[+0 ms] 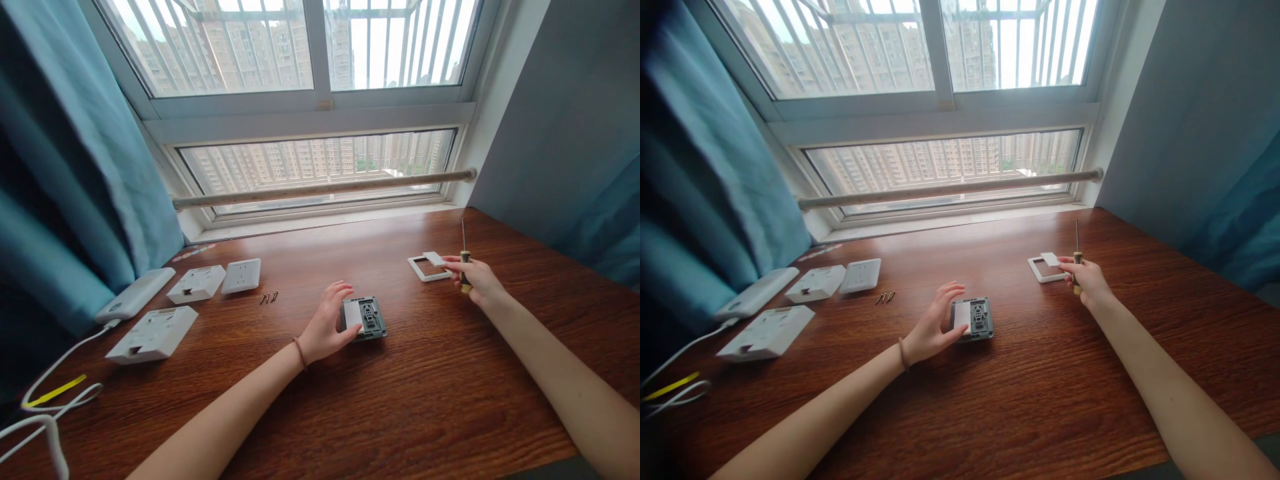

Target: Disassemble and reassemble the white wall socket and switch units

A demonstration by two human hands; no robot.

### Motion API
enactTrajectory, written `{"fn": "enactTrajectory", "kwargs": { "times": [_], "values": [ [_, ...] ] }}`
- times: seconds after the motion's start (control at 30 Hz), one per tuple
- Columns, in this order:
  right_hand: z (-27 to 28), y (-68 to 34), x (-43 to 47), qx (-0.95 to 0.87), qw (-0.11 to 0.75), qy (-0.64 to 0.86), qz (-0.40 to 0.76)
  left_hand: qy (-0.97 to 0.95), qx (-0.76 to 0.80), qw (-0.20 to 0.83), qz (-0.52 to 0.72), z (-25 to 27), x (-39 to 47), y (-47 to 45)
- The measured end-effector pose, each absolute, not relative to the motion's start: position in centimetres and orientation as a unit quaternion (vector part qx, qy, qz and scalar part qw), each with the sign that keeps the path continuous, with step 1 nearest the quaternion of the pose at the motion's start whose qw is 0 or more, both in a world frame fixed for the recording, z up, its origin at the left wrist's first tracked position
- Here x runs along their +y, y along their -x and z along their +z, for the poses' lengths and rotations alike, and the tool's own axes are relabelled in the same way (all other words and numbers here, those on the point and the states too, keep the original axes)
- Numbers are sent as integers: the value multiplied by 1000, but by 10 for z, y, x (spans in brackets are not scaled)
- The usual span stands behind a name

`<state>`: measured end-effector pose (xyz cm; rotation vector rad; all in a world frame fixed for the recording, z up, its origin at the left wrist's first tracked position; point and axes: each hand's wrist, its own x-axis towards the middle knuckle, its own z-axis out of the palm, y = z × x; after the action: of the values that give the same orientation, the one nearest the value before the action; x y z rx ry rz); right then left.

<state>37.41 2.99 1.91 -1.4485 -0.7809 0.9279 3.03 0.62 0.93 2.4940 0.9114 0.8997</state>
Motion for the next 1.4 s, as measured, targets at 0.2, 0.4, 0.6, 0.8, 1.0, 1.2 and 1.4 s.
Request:
{"fn": "enactTrajectory", "kwargs": {
  "times": [0.2,0.4,0.6,0.8,1.0,1.2,1.4],
  "values": [
    [3,-395,40,-300,529,685,400,-882,325,191,282,6,14,-26],
    [-4,-399,43,-316,487,713,392,-882,327,196,278,4,15,-27],
    [-4,-408,42,-341,477,714,383,-875,334,224,270,3,15,-27],
    [-4,-413,40,-367,452,723,372,-870,333,241,271,3,15,-26],
    [-4,-413,38,-404,410,740,347,-870,337,237,270,2,15,-27],
    [-2,-420,39,-440,360,783,254,-870,341,240,263,3,13,-27],
    [22,-380,21,-593,263,761,-7,-863,349,246,268,2,13,-27]
  ]
}}
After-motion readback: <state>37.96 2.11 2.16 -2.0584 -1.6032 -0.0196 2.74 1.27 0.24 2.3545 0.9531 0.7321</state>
